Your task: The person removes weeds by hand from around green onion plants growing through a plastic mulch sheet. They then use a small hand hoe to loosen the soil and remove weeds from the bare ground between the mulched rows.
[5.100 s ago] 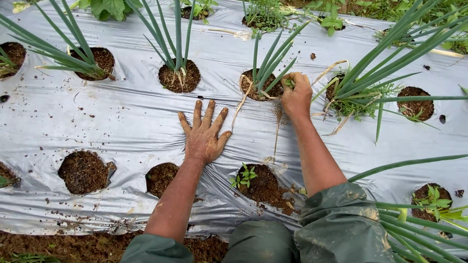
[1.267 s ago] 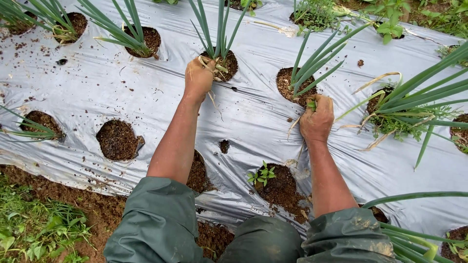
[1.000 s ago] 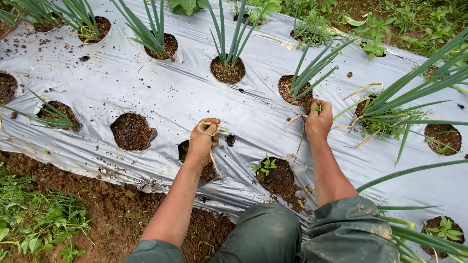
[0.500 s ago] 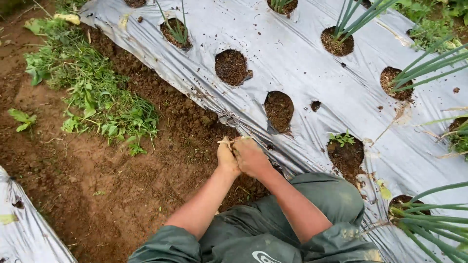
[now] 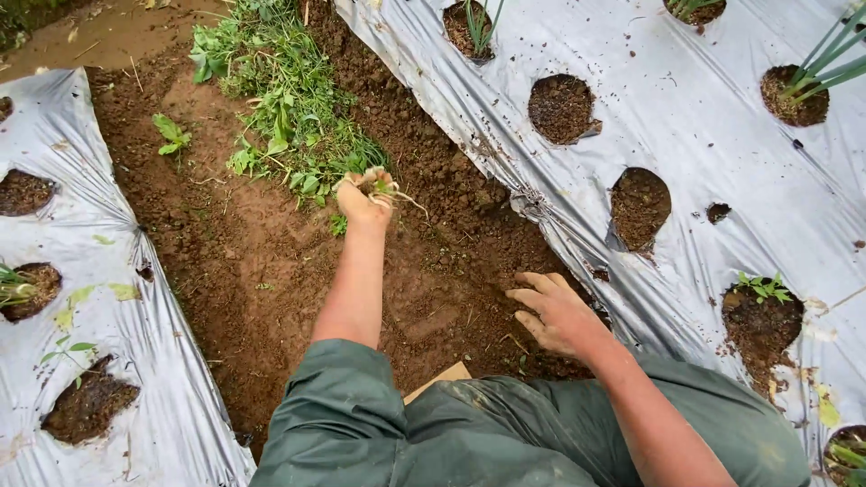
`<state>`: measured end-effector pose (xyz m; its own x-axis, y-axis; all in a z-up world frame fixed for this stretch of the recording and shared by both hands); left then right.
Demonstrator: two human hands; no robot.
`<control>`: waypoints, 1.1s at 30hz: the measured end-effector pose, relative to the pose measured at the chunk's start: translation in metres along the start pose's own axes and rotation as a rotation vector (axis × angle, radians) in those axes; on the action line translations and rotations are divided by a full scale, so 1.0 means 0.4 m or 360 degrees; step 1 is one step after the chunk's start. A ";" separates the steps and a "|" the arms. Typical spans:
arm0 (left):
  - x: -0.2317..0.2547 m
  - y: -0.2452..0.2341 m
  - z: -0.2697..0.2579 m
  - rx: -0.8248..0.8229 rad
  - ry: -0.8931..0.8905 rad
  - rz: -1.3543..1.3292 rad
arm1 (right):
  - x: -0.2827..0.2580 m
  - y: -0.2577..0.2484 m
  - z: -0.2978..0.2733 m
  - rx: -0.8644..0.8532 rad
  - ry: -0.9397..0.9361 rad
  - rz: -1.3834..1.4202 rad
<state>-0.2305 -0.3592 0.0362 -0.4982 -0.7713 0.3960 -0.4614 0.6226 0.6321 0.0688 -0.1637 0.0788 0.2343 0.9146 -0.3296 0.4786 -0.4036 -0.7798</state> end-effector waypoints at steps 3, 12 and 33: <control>0.079 -0.054 0.327 -0.0107 0.0013 -0.0017 | 0.043 -0.018 -0.032 0.0009 0.0136 0.0064; -0.234 -0.124 0.125 0.0411 0.0093 0.0045 | 0.224 -0.070 -0.296 0.0383 0.0368 0.0414; -1.508 0.375 -0.512 -0.2671 0.1046 0.3180 | 0.894 0.650 -1.199 0.0421 0.1813 0.2264</control>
<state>0.1511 0.1724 0.0284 0.7886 0.0152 0.6147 0.6148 -0.0074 -0.7886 0.6827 0.0464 0.0136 0.7389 -0.5779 -0.3465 -0.6736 -0.6470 -0.3574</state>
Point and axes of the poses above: each hand's wrist, its own z-axis towards the middle knuckle, its own y-axis out of the palm, x = y × z, the point moved 1 cm from there along z, towards the middle knuckle, and after that the axes turned 2 degrees about z, right-handed, at the moved point
